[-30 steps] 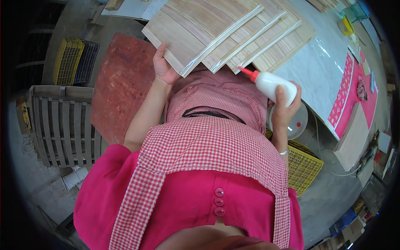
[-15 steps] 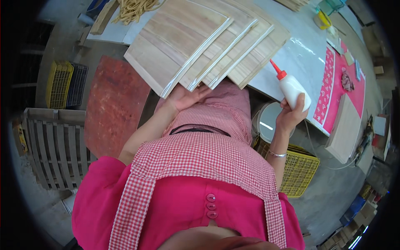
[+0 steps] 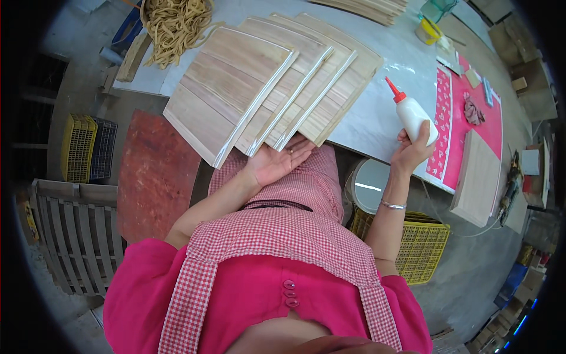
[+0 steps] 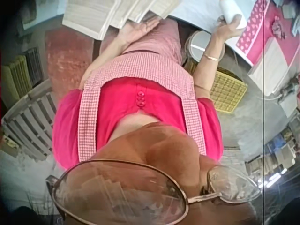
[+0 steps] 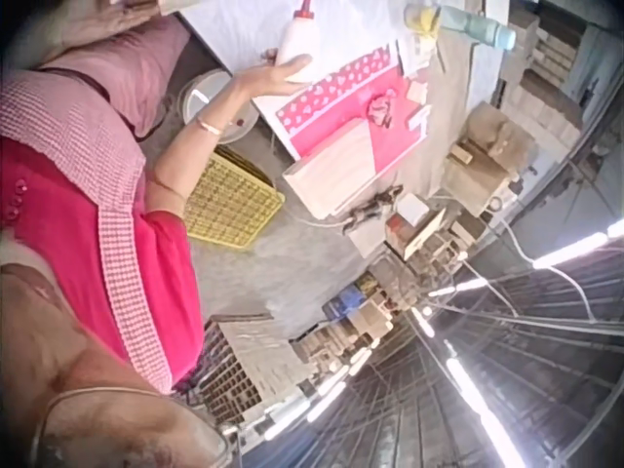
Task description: Applying wood glue to wooden panels and assembling them into small boxes.
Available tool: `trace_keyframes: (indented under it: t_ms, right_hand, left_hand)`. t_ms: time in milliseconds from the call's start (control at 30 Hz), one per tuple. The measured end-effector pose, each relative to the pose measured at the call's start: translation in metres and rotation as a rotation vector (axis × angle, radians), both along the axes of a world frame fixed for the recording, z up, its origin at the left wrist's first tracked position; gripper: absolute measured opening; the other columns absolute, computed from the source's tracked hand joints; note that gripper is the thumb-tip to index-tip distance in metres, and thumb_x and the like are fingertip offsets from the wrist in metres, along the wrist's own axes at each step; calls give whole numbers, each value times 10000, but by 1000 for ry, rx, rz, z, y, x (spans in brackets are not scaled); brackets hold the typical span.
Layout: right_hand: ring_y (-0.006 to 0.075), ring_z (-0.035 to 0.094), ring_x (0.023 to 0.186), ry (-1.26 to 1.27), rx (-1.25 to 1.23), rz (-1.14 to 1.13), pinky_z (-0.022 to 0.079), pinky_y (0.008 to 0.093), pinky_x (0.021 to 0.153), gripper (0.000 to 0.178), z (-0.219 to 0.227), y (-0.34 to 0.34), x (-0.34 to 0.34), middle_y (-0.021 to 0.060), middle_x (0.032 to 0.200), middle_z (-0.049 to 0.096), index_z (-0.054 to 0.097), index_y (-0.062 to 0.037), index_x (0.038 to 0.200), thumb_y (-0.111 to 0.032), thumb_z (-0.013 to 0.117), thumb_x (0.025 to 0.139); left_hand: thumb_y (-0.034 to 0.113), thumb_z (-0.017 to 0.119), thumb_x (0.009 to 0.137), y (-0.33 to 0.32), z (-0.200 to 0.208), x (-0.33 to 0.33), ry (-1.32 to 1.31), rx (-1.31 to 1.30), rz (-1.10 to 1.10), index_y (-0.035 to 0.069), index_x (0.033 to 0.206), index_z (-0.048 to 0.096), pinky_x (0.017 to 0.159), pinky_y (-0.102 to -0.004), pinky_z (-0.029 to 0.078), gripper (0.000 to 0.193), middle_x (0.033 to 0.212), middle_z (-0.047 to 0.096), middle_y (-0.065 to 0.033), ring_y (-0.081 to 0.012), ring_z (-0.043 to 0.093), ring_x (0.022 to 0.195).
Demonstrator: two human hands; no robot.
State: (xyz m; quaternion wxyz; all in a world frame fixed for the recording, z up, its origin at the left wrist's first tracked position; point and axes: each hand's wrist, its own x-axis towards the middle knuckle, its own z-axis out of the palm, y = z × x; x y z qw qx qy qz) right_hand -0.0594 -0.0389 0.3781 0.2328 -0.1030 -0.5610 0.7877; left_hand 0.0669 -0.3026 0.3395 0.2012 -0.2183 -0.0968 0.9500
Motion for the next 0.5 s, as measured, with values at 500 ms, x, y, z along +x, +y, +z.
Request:
trace_keyframes:
  t_ms: [500]
  right_hand:
    - [134, 534, 459, -6, 91, 11, 421, 242, 387, 323, 4, 21, -69, 107, 738, 579, 494, -1, 946, -281, 637, 870]
  left_hand:
    - [440, 410, 928, 2, 1, 19, 105, -94, 70, -35, 1290, 432, 1120, -511, 233, 597, 1306, 487, -199, -345, 385, 1297]
